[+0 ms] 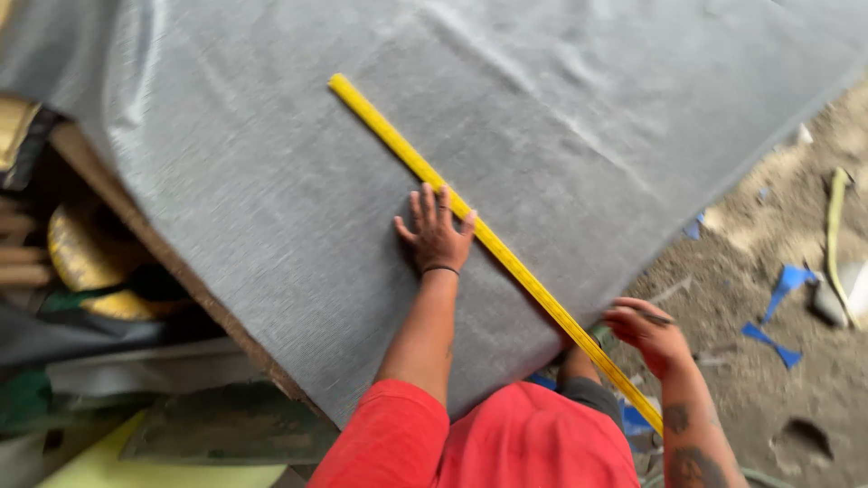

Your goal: Measuring, marking, and cutting fabric pieces on a workshop table for upholstery work.

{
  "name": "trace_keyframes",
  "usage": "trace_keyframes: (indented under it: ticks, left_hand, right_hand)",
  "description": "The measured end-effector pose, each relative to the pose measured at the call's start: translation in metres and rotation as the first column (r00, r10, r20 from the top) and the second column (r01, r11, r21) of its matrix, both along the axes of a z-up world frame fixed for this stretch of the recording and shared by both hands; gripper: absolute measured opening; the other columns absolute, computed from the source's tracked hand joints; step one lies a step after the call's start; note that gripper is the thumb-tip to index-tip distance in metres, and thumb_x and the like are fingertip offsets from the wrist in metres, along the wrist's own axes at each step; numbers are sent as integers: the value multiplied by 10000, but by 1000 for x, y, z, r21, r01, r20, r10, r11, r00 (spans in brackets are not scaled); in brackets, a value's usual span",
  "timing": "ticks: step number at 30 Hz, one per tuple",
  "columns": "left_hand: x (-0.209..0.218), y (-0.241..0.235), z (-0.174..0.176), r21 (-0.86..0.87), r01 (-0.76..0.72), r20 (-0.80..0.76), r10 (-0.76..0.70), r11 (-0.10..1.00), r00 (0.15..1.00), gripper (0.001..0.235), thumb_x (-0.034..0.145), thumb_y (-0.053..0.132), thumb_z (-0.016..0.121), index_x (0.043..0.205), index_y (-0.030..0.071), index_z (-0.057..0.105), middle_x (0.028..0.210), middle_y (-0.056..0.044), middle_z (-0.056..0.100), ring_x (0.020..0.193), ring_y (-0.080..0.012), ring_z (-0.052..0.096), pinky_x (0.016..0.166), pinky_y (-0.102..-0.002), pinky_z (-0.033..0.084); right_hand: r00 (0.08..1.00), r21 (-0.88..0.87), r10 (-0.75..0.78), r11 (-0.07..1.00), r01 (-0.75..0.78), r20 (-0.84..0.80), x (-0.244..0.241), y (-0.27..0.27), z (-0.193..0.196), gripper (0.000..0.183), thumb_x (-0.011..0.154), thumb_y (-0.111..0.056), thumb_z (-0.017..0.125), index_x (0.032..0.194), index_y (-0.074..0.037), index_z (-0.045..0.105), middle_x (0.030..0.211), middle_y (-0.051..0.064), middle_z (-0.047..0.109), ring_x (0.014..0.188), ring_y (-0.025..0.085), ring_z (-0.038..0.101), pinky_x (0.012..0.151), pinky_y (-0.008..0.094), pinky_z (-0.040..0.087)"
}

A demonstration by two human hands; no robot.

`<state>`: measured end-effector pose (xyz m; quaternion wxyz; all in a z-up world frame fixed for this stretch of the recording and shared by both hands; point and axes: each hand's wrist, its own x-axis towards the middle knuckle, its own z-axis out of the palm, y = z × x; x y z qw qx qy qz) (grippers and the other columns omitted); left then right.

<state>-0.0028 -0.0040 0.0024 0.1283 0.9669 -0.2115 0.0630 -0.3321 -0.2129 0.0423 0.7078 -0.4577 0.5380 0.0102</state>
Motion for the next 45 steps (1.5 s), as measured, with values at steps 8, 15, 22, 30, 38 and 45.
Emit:
trace_keyframes:
  ticks: [8,15,22,30,38,45]
  left_hand:
    - [-1,-5,0,51,-61,-20,62,997,998,766,905,696,506,1536,263,470,1628,-72,418,1527,-323,335,1154,-744,164]
    - [-2,-7,5,31,-46,50,44,998,998,724,921,671,512,1511,251,524,1613,-65,459,1508,-334,390,1141,-757,205]
    - [0,-6,16,-52,-47,-60,44,998,997,722,903,618,576,1509,229,531,1613,-91,466,1499,-340,416,1116,-766,237]
    - [0,-6,17,-155,-54,-51,46,986,998,723,873,572,680,1490,219,548,1589,-98,511,1468,-373,488,1107,-764,303]
    - [0,-6,18,-170,-64,-114,45,983,992,684,910,564,629,1496,220,551,1609,-90,502,1486,-354,483,1128,-766,274]
    - [0,-5,18,-157,-58,-160,33,986,987,700,923,576,591,1521,220,520,1635,-86,471,1509,-351,451,1138,-767,249]
  right_hand:
    - [905,-655,-314,625,424,287,85,-61,-25,258,1168,-318,555,1229,-110,696,840,54,672,743,123,681,724,260,621]
    - [876,-607,260,794,46,406,339,7,24,173,986,-51,725,1130,-69,631,967,106,734,913,160,742,860,233,591]
    - [704,-692,625,671,-266,336,543,76,-1,170,1002,-170,617,1140,-101,688,902,54,751,849,117,728,816,255,592]
    - [649,-811,731,501,-302,210,634,99,-14,112,992,-196,626,1075,-168,696,992,14,797,972,142,762,831,295,550]
    - [594,-881,797,356,-310,113,636,102,-9,67,1027,-150,634,1070,-146,686,968,15,777,896,156,748,761,314,586]
    - [600,-881,790,367,-300,124,635,103,-18,39,1025,-162,659,1032,-180,693,903,-31,767,843,97,746,720,269,554]
